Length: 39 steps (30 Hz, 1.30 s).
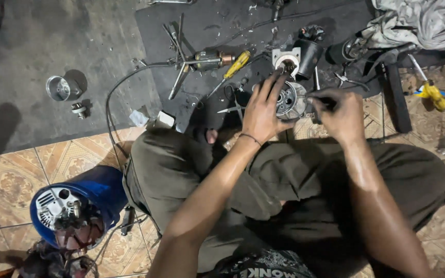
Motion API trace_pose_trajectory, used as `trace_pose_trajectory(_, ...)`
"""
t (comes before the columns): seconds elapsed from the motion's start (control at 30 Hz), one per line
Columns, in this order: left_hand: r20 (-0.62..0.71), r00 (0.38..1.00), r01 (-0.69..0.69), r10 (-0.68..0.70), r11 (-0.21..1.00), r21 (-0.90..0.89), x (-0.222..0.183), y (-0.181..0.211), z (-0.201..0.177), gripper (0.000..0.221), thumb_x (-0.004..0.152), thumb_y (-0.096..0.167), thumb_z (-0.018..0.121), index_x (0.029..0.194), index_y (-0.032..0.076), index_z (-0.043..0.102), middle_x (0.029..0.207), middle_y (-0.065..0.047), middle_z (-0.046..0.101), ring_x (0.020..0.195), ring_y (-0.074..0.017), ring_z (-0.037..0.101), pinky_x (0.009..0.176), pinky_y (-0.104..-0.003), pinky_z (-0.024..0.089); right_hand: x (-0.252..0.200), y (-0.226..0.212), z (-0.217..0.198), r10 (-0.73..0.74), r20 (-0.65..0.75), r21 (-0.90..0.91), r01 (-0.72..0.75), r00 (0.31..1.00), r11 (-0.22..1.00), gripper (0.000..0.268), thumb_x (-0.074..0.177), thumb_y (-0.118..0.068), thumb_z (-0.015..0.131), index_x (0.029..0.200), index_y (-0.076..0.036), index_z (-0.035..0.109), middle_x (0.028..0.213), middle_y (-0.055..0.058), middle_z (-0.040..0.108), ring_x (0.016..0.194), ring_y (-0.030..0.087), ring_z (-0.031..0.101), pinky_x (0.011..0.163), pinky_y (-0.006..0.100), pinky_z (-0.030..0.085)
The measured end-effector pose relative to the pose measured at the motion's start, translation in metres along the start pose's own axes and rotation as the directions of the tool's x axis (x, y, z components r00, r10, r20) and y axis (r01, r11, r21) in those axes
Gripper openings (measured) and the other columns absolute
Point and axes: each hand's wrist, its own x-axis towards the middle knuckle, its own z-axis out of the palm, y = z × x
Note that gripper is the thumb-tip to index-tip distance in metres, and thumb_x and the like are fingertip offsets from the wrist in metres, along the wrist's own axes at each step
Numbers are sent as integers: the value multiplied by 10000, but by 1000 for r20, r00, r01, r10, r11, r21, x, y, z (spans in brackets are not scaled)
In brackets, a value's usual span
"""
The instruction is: Inspecting and assembling the internal components of a mechanical unit on a workshop floor.
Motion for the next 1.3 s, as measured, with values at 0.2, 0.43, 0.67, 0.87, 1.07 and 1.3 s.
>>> trace_pose_trajectory(0.2,15,1000,25,-26,999,31,2,3,-1,1206,526,470,993,1533,155,410,1515,-105,458,1242,-390,590,1124,-459,534,11,-23,-24,-111,155,-112,129,982,985,104,908,-21,783,1004,-45,813,929,218,756,965,457,714,824,508,564)
trace_pose_trajectory(0.43,55,997,46,-47,999,28,2,0,3,1217,542,471,1014,1543,138,407,1513,-140,470,1263,-432,579,1127,-482,523,24,-4,-26,-68,304,-276,157,950,948,121,896,-86,767,994,-30,809,944,216,770,985,446,721,852,523,564)
trace_pose_trajectory(0.67,109,994,22,-22,1000,-1,5,-5,3,1294,479,350,1048,1543,76,364,1522,-189,473,1348,-381,538,1210,-482,374,41,11,-5,-163,237,-311,234,958,921,210,824,-63,753,1021,-50,822,897,169,772,680,374,690,735,456,549)
trace_pose_trajectory(0.87,22,999,-38,39,999,-36,4,-12,8,1248,485,372,1039,1515,46,414,1494,-198,474,1259,-408,559,1103,-452,492,69,42,25,-171,300,-406,288,938,868,236,775,-127,780,870,80,719,850,260,738,747,483,705,682,512,587)
trace_pose_trajectory(1.07,-11,996,-93,93,996,-5,7,-9,4,1191,552,465,1003,1502,25,437,1475,-196,499,1321,-382,548,1155,-462,456,79,-1,29,-13,416,-503,243,909,829,239,589,133,708,812,70,765,874,304,731,844,471,711,747,460,600)
trace_pose_trajectory(1.3,-45,994,-101,101,995,-4,7,0,-1,1147,624,513,999,1479,-1,434,1487,-231,485,1347,-403,555,1173,-469,460,76,12,24,-193,318,-360,306,928,881,180,687,6,783,864,29,762,864,213,747,749,417,710,704,454,589)
